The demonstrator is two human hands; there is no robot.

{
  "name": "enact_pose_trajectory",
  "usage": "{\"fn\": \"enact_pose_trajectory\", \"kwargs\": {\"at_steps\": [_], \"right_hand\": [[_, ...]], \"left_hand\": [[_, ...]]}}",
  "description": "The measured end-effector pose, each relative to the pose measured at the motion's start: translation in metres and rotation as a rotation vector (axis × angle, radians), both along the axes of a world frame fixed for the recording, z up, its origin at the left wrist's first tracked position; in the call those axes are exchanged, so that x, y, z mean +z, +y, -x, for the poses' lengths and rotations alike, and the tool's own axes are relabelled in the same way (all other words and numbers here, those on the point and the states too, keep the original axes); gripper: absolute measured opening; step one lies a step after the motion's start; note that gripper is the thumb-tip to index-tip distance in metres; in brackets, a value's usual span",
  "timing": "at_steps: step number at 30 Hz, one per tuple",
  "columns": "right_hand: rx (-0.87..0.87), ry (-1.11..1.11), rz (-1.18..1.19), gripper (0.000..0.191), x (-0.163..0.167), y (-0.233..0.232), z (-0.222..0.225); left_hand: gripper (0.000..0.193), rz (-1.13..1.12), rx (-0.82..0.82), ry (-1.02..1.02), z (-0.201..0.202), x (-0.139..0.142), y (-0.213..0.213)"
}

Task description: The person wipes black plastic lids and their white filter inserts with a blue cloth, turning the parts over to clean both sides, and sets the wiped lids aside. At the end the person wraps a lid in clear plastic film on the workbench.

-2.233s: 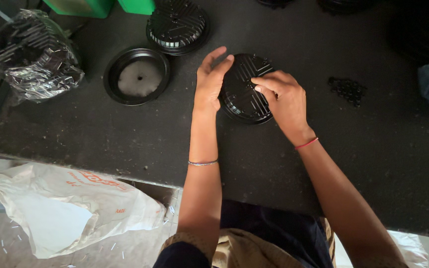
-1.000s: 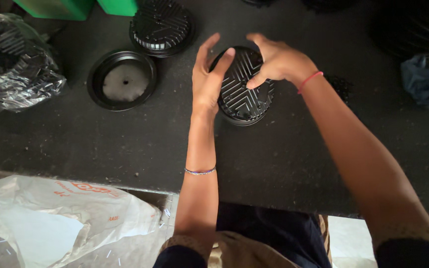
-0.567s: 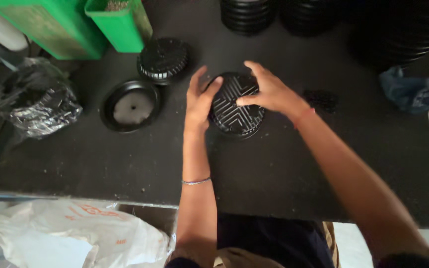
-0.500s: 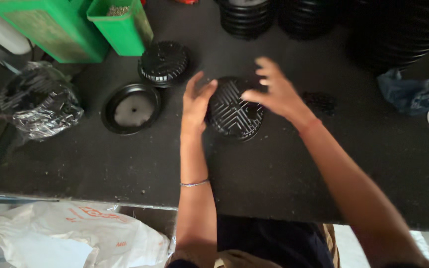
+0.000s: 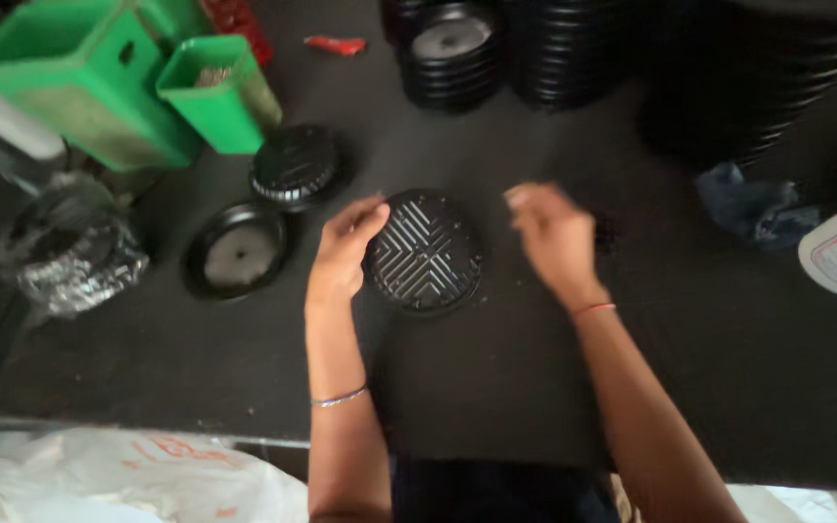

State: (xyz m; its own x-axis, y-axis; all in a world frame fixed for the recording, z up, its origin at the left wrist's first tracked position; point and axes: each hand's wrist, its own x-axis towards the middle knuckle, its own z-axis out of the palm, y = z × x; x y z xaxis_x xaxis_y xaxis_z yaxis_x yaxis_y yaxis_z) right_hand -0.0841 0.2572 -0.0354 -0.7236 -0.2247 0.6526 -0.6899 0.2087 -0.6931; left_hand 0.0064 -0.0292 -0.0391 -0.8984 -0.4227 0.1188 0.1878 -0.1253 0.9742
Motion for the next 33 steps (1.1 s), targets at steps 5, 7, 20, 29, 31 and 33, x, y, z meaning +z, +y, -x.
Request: {"fn": "enact_pose_trajectory", "kwargs": {"at_steps": [5,7,20,29,31,33], "right_hand": [[0.026,-0.07,-0.11,0.013,-0.002,-0.012,-0.009],[0.031,-0.143,-0.143,0.014,-0.006,-0.012,-0.006],[0.051,-0.207,-0.244,0.014,-0.029,-0.01,0.022],[0.049,-0.192,-0.238,0.013,-0.033,-0.008,0.026],[0.053,-0.177,-0.229,0.013,-0.034,-0.008,0.027],[0.065,-0.137,-0.205,0.012,-0.034,-0.008,0.027]], "left_hand": [[0.043,0.326,-0.021,-0.019,0.023,0.072,0.029],[0.043,0.833,0.073,0.236,0.057,0.106,0.04],[0.031,1.45,0.501,0.344,0.253,0.124,0.07],[0.034,1.384,0.496,0.222,0.263,0.116,0.091],[0.034,1.41,0.471,0.203,0.261,0.116,0.092],[0.038,1.443,0.441,0.164,0.261,0.114,0.092]]}}
